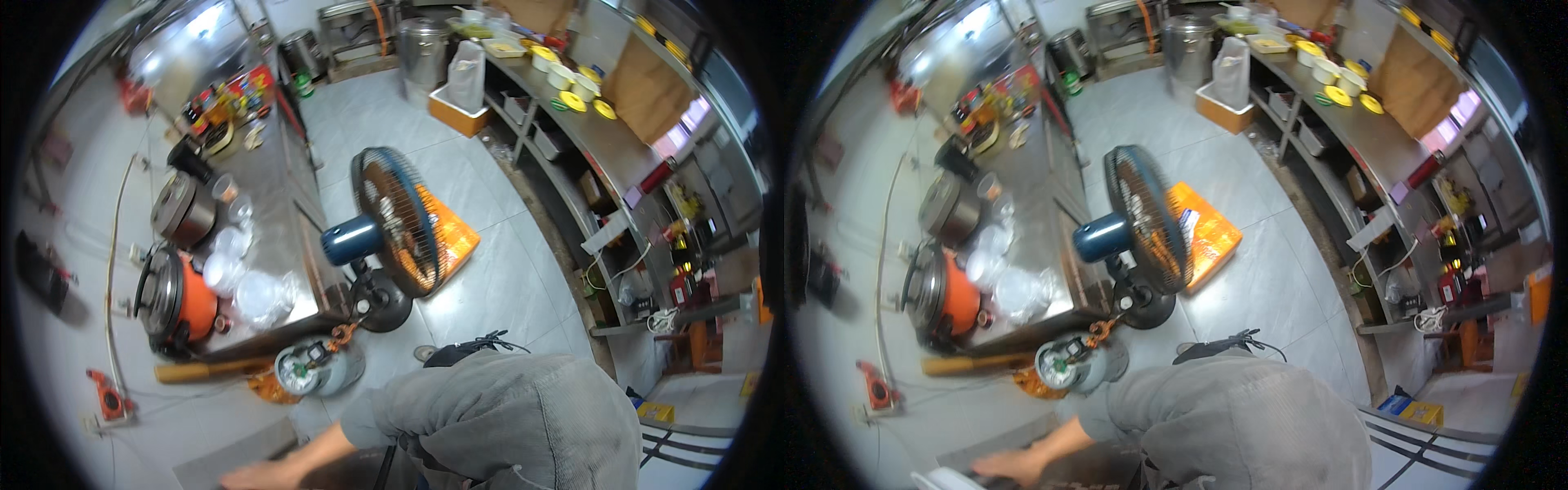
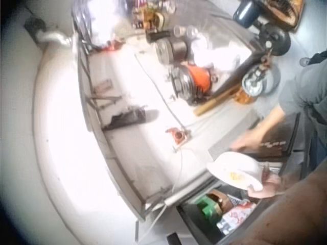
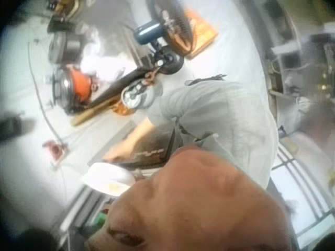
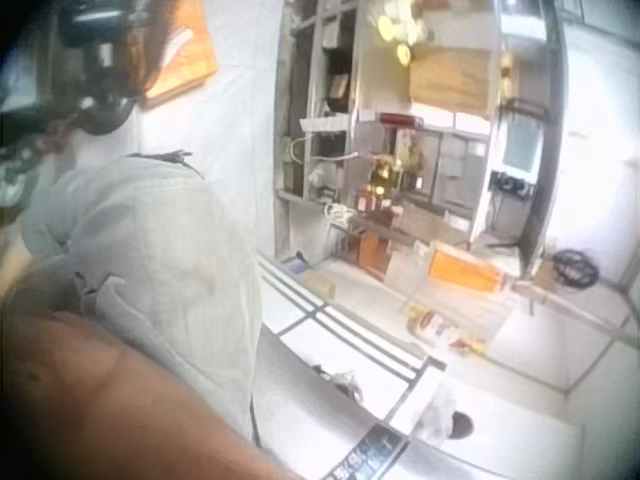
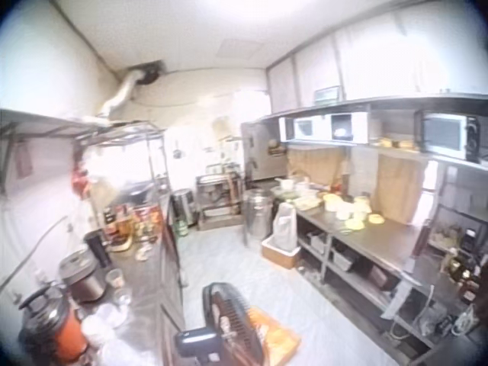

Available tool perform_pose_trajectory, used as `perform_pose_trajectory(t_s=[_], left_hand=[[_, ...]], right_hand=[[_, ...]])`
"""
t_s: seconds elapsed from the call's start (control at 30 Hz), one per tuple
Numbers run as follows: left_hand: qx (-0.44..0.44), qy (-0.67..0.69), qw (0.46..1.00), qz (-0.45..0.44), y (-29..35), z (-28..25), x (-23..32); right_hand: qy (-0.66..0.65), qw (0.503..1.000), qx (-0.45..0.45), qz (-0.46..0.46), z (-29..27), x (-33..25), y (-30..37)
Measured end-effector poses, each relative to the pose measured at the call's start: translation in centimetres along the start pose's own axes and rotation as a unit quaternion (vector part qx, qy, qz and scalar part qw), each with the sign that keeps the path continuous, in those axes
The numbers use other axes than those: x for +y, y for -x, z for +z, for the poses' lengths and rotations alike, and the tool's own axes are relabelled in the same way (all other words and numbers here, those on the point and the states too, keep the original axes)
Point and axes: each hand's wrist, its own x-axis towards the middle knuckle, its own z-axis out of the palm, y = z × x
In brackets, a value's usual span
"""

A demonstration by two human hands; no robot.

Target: The person assembles rice bowls by scooping rice into containers, adding a meat sauce, noodles, and chopped green vegetables using a ladle and chopsticks. They then place lids on the bowls, pack one into a yellow paper bag, and retrieve another bowl from a refrigerator to repeat the assembly process.

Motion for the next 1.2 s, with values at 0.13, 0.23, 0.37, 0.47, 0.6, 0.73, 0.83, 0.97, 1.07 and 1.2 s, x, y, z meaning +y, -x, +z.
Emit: perform_pose_trajectory(t_s=[0.13,0.23,0.37,0.47,0.6,0.73,0.83,0.97,1.07,1.2], left_hand=[[-0.159,-0.020,0.986,-0.054,6.5,3.4,-8.9],[-0.297,-0.003,0.920,-0.256,13.3,11.8,-15.1],[-0.432,0.007,0.813,-0.390,23.6,24.3,-20.5],[-0.478,-0.007,0.760,-0.441,32.4,32.9,-23.5],[-0.504,-0.073,0.733,-0.451,40.8,41.2,-25.7],[-0.545,-0.131,0.689,-0.460,47.0,50.6,-28.1],[-0.602,-0.173,0.644,-0.438,52.2,58.8,-32.1],[-0.562,-0.024,0.558,-0.611,61.3,69.9,-34.0],[-0.507,0.024,0.567,-0.649,65.6,78.0,-39.4],[-0.553,0.103,0.527,-0.637,71.1,92.0,-44.8]], right_hand=[[-0.226,0.957,-0.086,0.160,-8.8,-3.7,10.8],[-0.358,0.888,-0.030,0.286,-19.3,-8.5,19.3],[-0.367,0.857,0.271,0.238,-39.7,-18.8,31.2],[-0.247,0.890,0.322,0.208,-49.7,-27.5,38.8],[-0.145,0.890,0.379,0.211,-59.8,-33.1,48.8],[-0.174,0.834,0.472,0.226,-69.0,-38.2,57.6],[-0.149,0.800,0.550,0.188,-76.0,-40.8,60.7],[-0.064,0.752,0.626,0.195,-87.4,-36.5,67.1],[-0.053,0.744,0.603,0.283,-96.6,-33.6,72.1],[0.027,0.698,0.662,0.273,-112.4,-32.0,75.3]])
